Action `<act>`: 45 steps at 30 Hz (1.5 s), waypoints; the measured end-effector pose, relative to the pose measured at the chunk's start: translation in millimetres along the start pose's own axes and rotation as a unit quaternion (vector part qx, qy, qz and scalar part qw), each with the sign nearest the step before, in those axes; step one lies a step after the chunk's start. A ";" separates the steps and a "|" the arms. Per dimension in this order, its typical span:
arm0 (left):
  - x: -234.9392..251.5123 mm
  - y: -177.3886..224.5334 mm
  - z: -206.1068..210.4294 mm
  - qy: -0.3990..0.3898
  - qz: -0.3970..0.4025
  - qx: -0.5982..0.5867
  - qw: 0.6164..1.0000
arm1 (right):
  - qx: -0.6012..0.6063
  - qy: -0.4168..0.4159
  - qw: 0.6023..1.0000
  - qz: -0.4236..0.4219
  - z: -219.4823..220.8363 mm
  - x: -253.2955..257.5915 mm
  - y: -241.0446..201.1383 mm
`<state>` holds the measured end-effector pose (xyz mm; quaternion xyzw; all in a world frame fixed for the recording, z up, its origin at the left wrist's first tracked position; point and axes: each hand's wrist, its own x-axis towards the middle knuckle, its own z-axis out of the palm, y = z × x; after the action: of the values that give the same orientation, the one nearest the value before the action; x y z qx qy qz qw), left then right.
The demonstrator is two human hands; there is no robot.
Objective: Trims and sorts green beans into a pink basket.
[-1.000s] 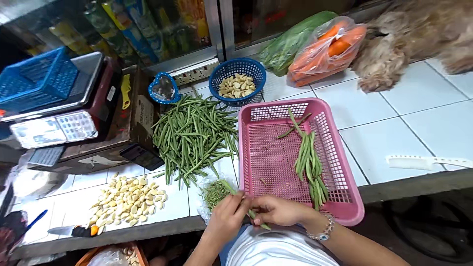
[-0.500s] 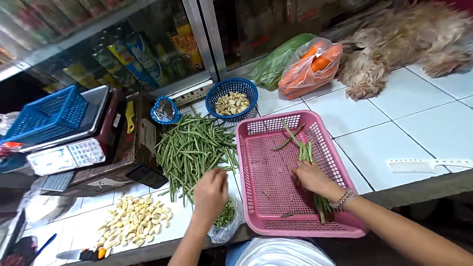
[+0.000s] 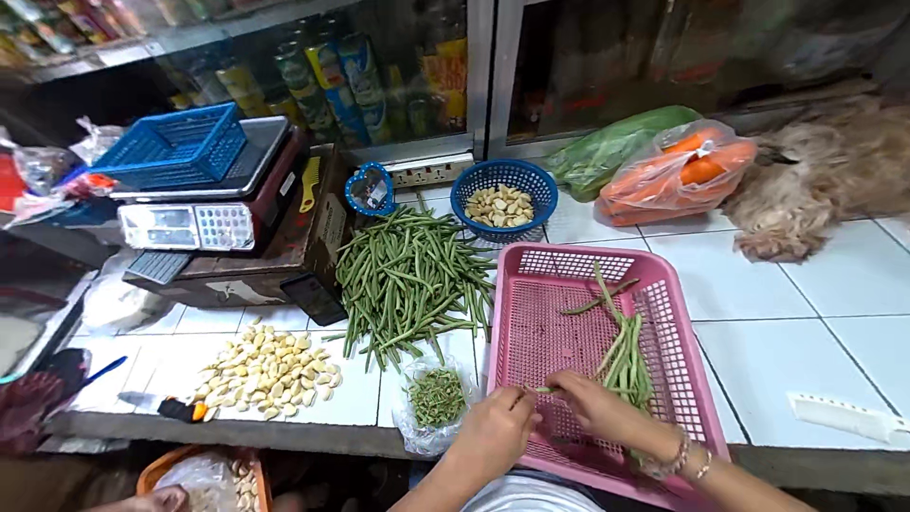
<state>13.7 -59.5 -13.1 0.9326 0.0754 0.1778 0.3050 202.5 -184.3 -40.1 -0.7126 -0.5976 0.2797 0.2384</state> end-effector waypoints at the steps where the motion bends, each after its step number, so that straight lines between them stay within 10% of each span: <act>1: -3.2 0.0 1.8 -0.005 -0.003 0.011 1.000 | 0.018 0.042 0.999 -0.021 5.5 -0.1 -17.6; 9: -18.2 -17.7 -5.0 0.142 0.053 0.047 0.987 | -0.145 0.267 0.941 -0.150 37.6 14.2 -54.6; 18: -21.8 -23.1 -26.2 -0.030 0.010 0.092 0.995 | -0.277 0.230 0.921 -0.146 45.9 24.0 -86.7; 25: -44.4 -41.6 -35.7 0.200 -0.043 -0.236 0.950 | 0.057 0.321 0.943 -0.069 66.5 38.6 -124.4; 31: -48.0 -33.5 -29.7 0.294 -0.055 -0.342 0.891 | 0.381 0.407 0.830 0.013 60.9 64.2 -162.4; 34: -68.1 -55.4 -27.3 0.158 -0.148 -0.146 0.965 | 0.522 0.478 0.706 0.037 16.9 78.7 -161.2; 36: -70.3 -66.9 -40.3 -0.005 -0.283 -0.152 0.947 | 0.568 0.516 0.638 0.065 0.9 84.6 -157.0; 39: -62.1 -71.5 -52.9 -0.029 -0.317 -0.299 0.900 | 0.611 0.535 0.573 0.108 4.8 90.9 -152.4; 45: -55.9 -65.7 -48.7 0.116 -0.218 -0.458 0.854 | 0.629 0.520 0.564 0.127 23.9 97.4 -157.1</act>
<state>-58.6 5.7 -31.7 0.6194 0.2217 0.2284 0.7177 85.9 -61.1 37.3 -0.4734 0.0530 0.1933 0.8577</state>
